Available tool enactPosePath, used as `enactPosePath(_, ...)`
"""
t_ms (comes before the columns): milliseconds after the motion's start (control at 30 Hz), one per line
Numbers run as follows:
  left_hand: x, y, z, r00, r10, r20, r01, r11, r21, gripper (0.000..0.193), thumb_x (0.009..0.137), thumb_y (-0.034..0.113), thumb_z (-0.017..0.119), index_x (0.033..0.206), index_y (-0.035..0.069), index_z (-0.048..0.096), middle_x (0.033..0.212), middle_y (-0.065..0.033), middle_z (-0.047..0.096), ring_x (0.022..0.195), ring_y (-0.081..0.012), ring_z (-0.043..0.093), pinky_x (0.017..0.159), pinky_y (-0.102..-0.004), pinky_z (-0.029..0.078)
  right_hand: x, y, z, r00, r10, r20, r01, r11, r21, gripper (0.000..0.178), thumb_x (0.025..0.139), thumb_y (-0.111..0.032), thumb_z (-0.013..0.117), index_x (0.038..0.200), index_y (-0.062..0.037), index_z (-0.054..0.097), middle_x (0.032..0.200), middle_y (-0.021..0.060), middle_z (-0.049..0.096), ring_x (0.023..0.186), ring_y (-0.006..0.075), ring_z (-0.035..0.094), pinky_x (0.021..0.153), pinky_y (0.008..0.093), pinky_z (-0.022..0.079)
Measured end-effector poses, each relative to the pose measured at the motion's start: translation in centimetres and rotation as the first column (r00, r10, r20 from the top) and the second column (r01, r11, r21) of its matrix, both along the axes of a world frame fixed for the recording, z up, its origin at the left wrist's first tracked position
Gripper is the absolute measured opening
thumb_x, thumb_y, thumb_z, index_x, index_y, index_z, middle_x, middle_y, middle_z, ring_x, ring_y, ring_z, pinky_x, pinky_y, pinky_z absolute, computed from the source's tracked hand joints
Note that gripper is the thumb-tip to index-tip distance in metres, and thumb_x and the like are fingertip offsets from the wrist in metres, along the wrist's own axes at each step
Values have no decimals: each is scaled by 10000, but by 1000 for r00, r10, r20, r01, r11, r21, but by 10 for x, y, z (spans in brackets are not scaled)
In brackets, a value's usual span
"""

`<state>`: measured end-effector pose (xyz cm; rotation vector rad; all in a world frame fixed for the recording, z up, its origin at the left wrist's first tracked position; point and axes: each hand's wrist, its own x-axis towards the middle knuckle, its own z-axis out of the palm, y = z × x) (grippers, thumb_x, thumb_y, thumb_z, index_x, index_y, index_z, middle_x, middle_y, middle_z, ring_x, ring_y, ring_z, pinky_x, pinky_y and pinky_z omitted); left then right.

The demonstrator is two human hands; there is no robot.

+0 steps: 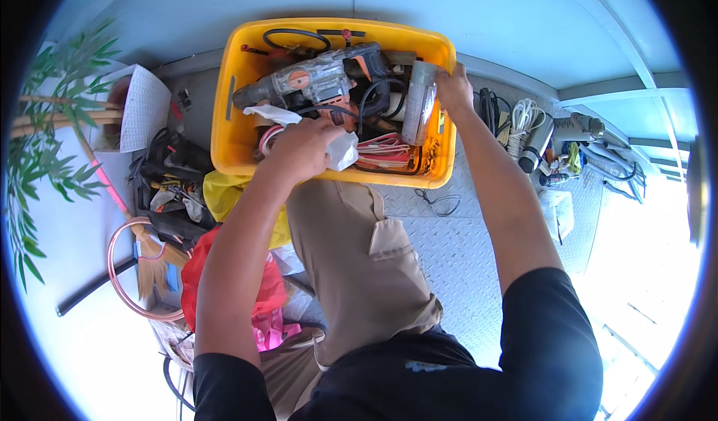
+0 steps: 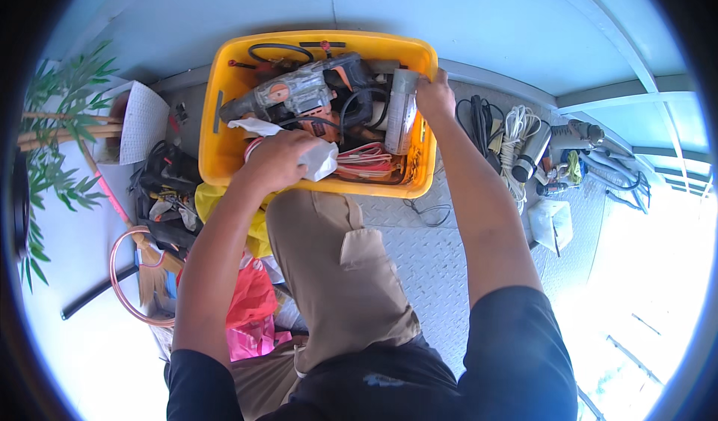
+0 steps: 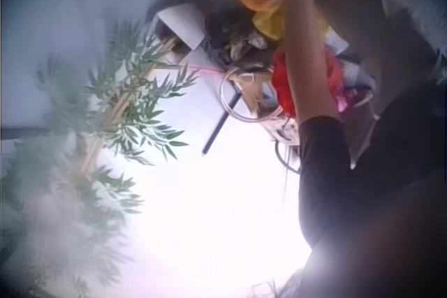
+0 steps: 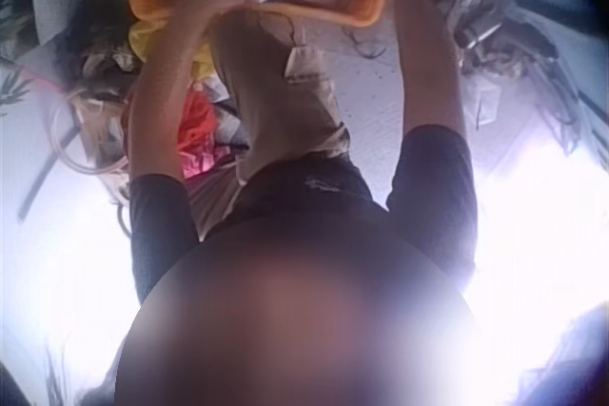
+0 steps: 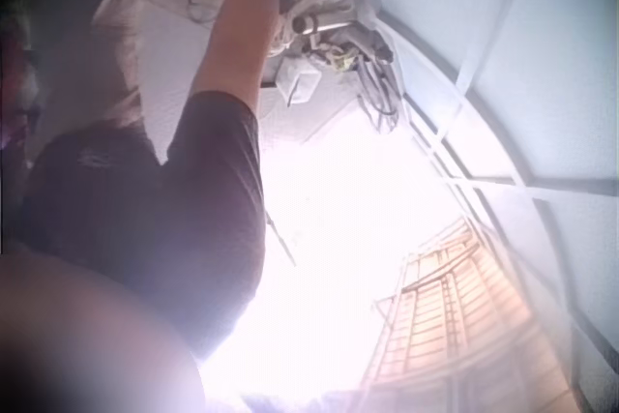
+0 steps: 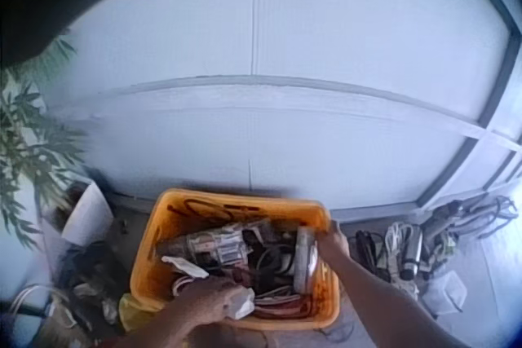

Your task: The person gathers and coils a bundle of red and white wires, then places them into a yellow crate. They coil a long orange corrugated hose and set it aside. They handle black cables and assorted wires, placing them into red and yellow plastic bags, and finally arrange items inside the yellow crate.

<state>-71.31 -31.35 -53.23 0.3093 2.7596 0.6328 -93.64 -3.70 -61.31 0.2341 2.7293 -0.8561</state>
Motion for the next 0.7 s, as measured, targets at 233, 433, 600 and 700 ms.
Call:
enactPosePath(233,-29,9,-65,972,80,221,-11,954,-299,637,731,286,811,1321,142,618,1272,-113,658,1158,-332,628,990,-443,518,1,-3,26,999,40,17,-40,998,46,513,1011,-379,471,1384,-28,450,1209,326,658,1153,493,628,1020,548,475)
enactPosePath(433,-37,-3,-62,971,83,225,10,924,-383,259,822,236,676,1064,164,737,1022,-82,746,1022,-320,688,902,-472,532,2,-3,32,999,39,26,-40,999,29,473,1008,-350,469,1350,-24,497,1262,283,649,1209,458,606,1050,523,459)
enactPosePath(600,-16,-47,-58,943,248,221,-95,839,-535,262,822,197,679,1078,181,731,1093,-63,729,1091,-328,659,942,-545,504,3,-2,32,999,38,12,-39,999,16,486,1002,-355,473,1354,-20,498,1265,282,648,1203,461,607,1048,519,461)
enactPosePath(700,-5,-57,-65,969,190,158,-91,868,-488,295,822,189,689,1115,177,719,1150,-64,709,1152,-340,628,964,-580,485,2,-2,30,999,44,6,-44,999,25,499,1001,-365,469,1361,-21,499,1265,280,650,1207,459,607,1050,520,461)
